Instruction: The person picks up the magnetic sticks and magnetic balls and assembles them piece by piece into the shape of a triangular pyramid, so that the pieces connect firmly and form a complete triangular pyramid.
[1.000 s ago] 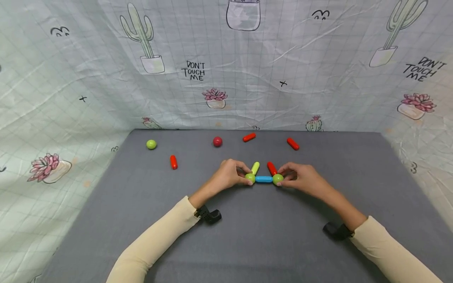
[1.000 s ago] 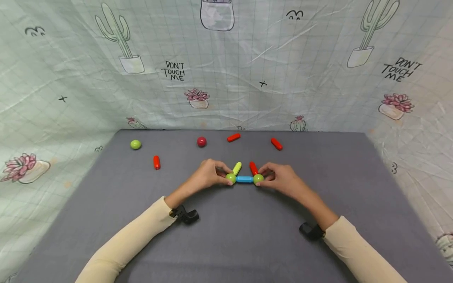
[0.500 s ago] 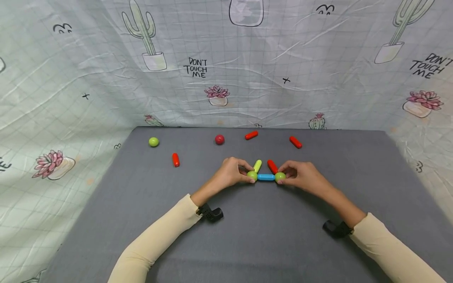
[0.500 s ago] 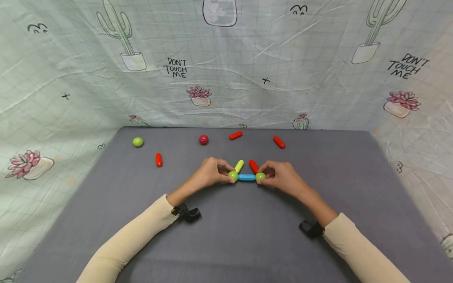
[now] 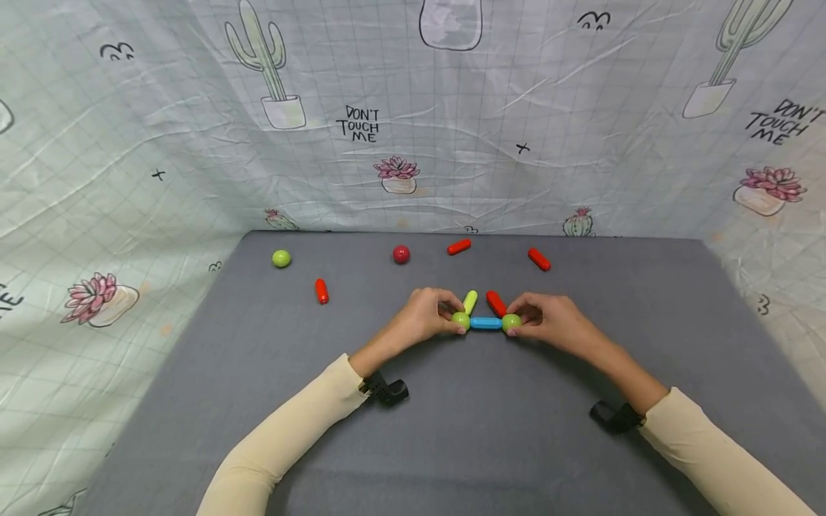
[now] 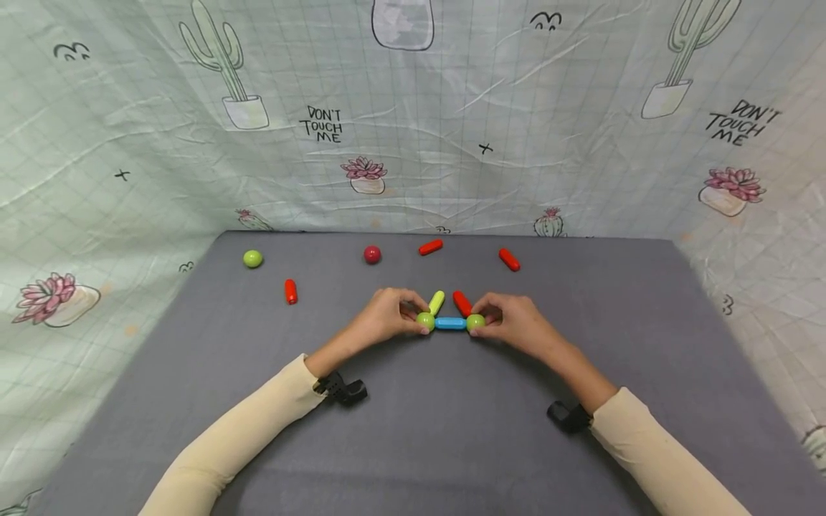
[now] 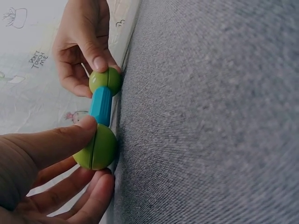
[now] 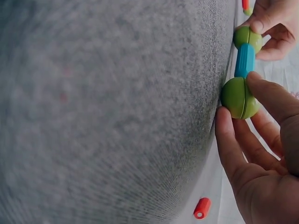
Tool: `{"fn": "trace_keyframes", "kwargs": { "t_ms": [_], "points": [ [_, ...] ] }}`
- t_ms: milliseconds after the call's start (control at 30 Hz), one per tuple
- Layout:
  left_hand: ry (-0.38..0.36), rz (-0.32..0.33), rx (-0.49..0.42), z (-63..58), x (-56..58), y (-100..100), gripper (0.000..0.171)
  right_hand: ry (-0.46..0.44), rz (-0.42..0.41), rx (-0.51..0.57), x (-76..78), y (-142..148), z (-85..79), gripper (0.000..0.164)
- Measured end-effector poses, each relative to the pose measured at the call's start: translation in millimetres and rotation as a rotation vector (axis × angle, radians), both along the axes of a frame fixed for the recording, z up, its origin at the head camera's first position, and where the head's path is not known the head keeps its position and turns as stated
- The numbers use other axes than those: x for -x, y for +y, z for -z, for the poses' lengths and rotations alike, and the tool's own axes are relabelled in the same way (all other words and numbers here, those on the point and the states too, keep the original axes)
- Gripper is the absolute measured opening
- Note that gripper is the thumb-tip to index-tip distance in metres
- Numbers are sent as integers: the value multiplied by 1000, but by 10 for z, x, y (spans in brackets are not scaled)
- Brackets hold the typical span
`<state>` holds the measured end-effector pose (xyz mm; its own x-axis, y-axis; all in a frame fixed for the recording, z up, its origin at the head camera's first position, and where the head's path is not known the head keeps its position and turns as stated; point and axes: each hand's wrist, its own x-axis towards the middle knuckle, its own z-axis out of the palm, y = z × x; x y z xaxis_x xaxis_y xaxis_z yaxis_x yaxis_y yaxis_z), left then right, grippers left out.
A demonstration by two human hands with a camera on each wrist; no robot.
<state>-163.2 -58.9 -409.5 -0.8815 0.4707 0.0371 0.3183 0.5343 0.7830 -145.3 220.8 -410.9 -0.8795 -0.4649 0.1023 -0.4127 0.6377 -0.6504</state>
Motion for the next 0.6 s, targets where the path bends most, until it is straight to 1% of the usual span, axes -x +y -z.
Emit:
{"fn": "trace_keyframes", "kwargs": {
  "t_ms": [200,333,433,500,600],
  "points": [
    [11,25,4,-2,-26,-16,29,-2,12,-3,4,7,12,24],
    [28,46,-4,-36,1,-88,25,-4,11,-8,9,14,16,24],
    [74,28,3,-80,70,-179,21,-2,7,-4,6,14,15,24],
    [105,-4,14,-120,134,-257,20,-1,6,4,3,13,14,24],
    [159,-62,47,-173,264,-386,19,-7,5,12,-1,10,10,24]
  ]
}}
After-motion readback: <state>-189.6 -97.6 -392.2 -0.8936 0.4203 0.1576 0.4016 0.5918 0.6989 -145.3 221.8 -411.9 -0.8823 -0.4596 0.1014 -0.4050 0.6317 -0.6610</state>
